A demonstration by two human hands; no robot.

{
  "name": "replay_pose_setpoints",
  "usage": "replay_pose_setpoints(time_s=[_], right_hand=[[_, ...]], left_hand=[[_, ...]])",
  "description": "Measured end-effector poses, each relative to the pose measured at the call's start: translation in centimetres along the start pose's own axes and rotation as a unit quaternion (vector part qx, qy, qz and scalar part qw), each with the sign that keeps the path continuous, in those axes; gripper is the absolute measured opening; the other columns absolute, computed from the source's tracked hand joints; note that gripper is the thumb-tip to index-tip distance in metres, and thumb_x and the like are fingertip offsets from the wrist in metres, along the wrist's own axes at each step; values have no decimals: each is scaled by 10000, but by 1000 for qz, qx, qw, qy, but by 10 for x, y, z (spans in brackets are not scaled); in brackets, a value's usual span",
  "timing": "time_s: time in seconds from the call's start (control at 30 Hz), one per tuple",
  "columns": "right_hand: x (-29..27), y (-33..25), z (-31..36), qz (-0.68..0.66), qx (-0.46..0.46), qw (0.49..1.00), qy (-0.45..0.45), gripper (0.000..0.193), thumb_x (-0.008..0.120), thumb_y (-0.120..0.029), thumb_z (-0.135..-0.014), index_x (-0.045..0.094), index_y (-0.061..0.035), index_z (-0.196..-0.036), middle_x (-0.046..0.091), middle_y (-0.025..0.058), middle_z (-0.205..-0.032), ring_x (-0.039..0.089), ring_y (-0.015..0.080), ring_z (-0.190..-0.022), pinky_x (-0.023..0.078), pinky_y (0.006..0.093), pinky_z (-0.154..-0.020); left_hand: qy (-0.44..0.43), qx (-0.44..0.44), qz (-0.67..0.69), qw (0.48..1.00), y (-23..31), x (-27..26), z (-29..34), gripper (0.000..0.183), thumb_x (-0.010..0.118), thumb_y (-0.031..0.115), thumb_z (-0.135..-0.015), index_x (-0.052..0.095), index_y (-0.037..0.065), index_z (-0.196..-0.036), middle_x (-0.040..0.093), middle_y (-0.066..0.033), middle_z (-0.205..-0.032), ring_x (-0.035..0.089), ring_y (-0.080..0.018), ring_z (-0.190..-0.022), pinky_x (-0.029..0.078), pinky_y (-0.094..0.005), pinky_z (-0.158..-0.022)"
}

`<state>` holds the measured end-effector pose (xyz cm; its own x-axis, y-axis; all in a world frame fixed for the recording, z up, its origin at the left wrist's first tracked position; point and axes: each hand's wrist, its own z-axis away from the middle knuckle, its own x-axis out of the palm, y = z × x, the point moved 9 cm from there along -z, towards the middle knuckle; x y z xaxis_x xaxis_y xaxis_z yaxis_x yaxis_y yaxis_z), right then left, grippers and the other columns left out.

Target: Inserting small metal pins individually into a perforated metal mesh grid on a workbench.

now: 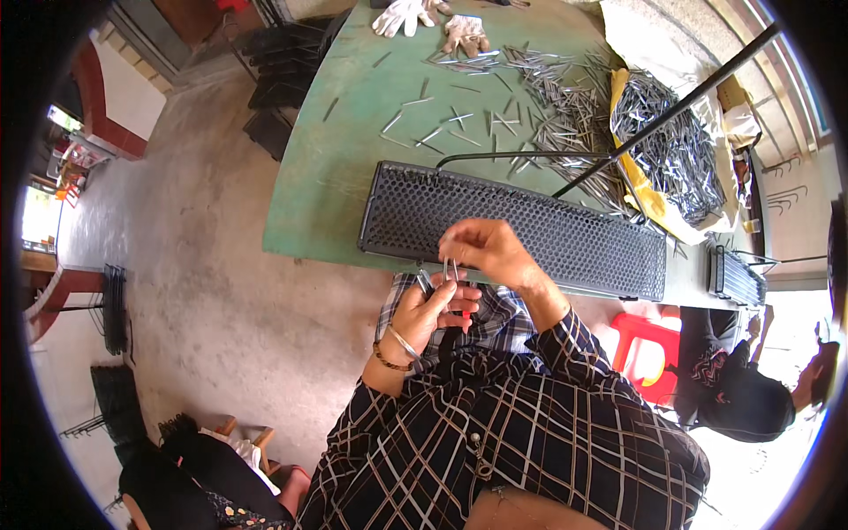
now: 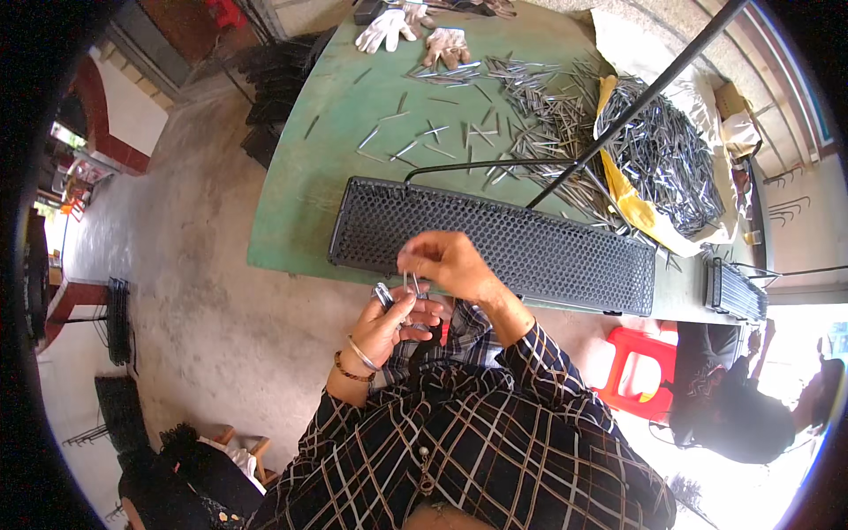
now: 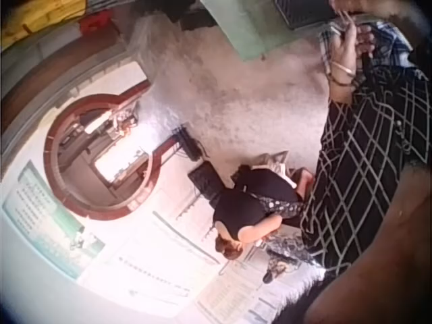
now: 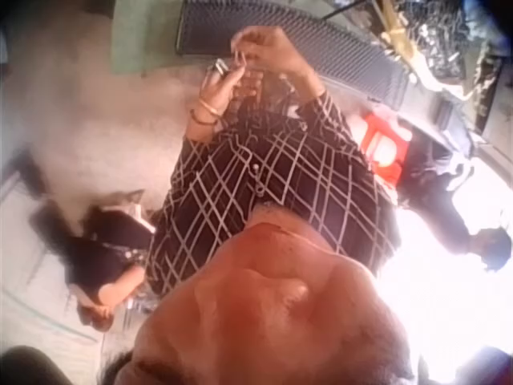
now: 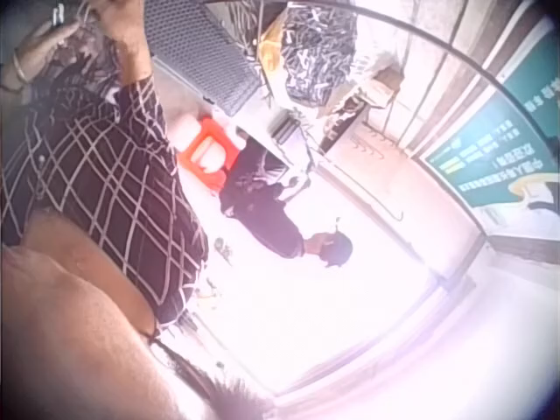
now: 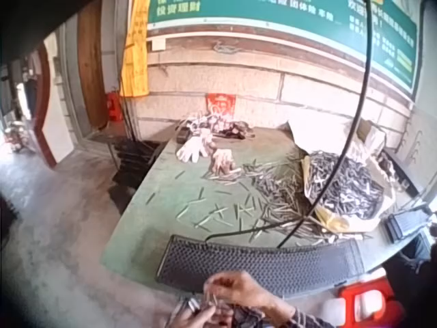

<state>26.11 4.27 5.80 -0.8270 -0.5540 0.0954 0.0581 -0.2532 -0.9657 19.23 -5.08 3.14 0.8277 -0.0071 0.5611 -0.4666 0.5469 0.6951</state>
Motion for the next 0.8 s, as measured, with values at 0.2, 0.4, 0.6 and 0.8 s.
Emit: replay_pose_setpoints(time_s=[0.2,0.4,0.6,0.8], right_hand=[[-53,-34,-15,124,-149,959,205,161,646,-127,-835,629,0,-933,660,36,-839,591,80,-771,475,223,-697],[-68,-42,-26,206,-230,904,295,153,665,-126,-812,638,-10,-907,663,47,-792,599,90,-720,475,237,-675],[-69,-41,-23,242,-252,882,317,152,666,-118,-808,627,-19,-916,663,59,-793,602,101,-705,477,246,-667],[-61,-50,-20,306,-263,859,314,160,657,-133,-800,616,-18,-902,654,114,-808,641,225,-703,499,298,-647]], left_hand=[[-3,-1,29,1000,-15,-11,-4,333,440,249,-945,473,20,-1184,619,-145,-1013,622,-177,-881,538,-301,-708],[-4,8,32,999,-11,-6,-4,292,432,199,-942,483,26,-1172,618,-149,-1009,624,-185,-879,539,-299,-705],[6,2,46,999,-13,-12,-2,269,435,166,-935,484,22,-1157,620,-146,-1000,629,-186,-862,540,-298,-697],[2,8,47,999,-11,-9,-1,276,440,180,-946,478,-5,-1147,611,-144,-976,619,-171,-810,550,-302,-658]])
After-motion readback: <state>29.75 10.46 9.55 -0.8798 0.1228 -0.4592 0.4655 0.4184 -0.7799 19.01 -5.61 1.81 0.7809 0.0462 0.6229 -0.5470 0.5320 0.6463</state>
